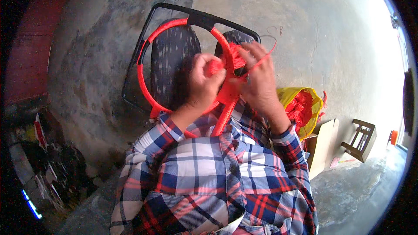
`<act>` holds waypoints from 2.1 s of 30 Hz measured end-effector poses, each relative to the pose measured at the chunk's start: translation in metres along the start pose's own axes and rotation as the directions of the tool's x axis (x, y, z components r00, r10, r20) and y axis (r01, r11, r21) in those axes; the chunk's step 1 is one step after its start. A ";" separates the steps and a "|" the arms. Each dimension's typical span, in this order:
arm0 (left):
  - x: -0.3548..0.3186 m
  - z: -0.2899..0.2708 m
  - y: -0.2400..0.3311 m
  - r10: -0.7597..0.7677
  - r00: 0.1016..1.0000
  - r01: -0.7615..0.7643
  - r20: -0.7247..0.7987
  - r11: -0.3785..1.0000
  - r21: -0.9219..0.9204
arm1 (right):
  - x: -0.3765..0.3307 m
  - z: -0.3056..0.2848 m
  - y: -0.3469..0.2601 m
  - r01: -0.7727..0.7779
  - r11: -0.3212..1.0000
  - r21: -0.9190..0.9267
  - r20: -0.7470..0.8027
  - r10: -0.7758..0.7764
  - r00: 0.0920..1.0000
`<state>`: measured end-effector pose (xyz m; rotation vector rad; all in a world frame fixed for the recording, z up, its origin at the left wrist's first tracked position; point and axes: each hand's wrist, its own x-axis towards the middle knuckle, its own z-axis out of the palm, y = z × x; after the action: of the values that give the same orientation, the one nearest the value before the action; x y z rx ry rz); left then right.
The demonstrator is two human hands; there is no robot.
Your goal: Wrapping a circular plastic frame with red mesh material for furniture manufacturing.
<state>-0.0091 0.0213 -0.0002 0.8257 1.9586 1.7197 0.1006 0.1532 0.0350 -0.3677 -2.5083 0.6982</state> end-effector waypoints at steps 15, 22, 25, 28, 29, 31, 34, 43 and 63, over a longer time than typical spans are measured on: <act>0.007 0.000 0.004 -0.448 0.890 0.431 0.085 0.766 -0.477 | -0.059 -0.073 0.062 -0.598 0.732 0.326 0.654 0.282 0.702; 0.007 0.006 0.011 -0.559 0.784 0.607 0.268 0.604 -0.516 | -0.123 -0.108 0.128 0.009 0.059 0.998 -0.056 0.876 0.480; 0.007 0.008 0.011 -0.482 0.729 0.681 0.487 0.432 -0.591 | -0.161 -0.099 0.175 -0.066 -0.109 0.992 0.127 0.826 0.548; 0.006 0.003 0.013 -0.422 0.696 0.716 0.581 0.347 -0.606 | -0.098 -0.051 0.095 -0.417 0.085 0.905 0.201 0.778 0.595; 0.007 0.006 0.012 -0.417 0.680 0.732 0.603 0.338 -0.591 | -0.089 -0.043 0.075 -0.521 0.128 0.844 0.266 0.744 0.613; 0.006 0.006 0.009 -0.422 0.670 0.742 0.611 0.346 -0.574 | -0.070 -0.027 0.045 -0.713 0.136 0.688 0.538 0.564 0.627; 0.003 0.006 0.005 -0.445 0.695 0.719 0.565 0.393 -0.573 | -0.066 -0.014 0.042 -0.722 0.176 0.669 0.627 0.389 0.675; 0.004 0.005 0.004 -0.470 0.705 0.709 0.531 0.461 -0.534 | -0.086 -0.009 0.056 -0.528 -0.014 0.849 0.408 0.653 0.639; 0.009 0.013 -0.010 -0.582 0.635 0.763 0.508 0.367 -0.532 | -0.115 -0.012 0.043 -0.631 0.035 0.775 0.433 0.699 0.569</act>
<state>-0.0088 0.0366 -0.0110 -0.1180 1.0025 1.5112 0.2082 0.1497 -0.0252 -1.1453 -1.3092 2.2117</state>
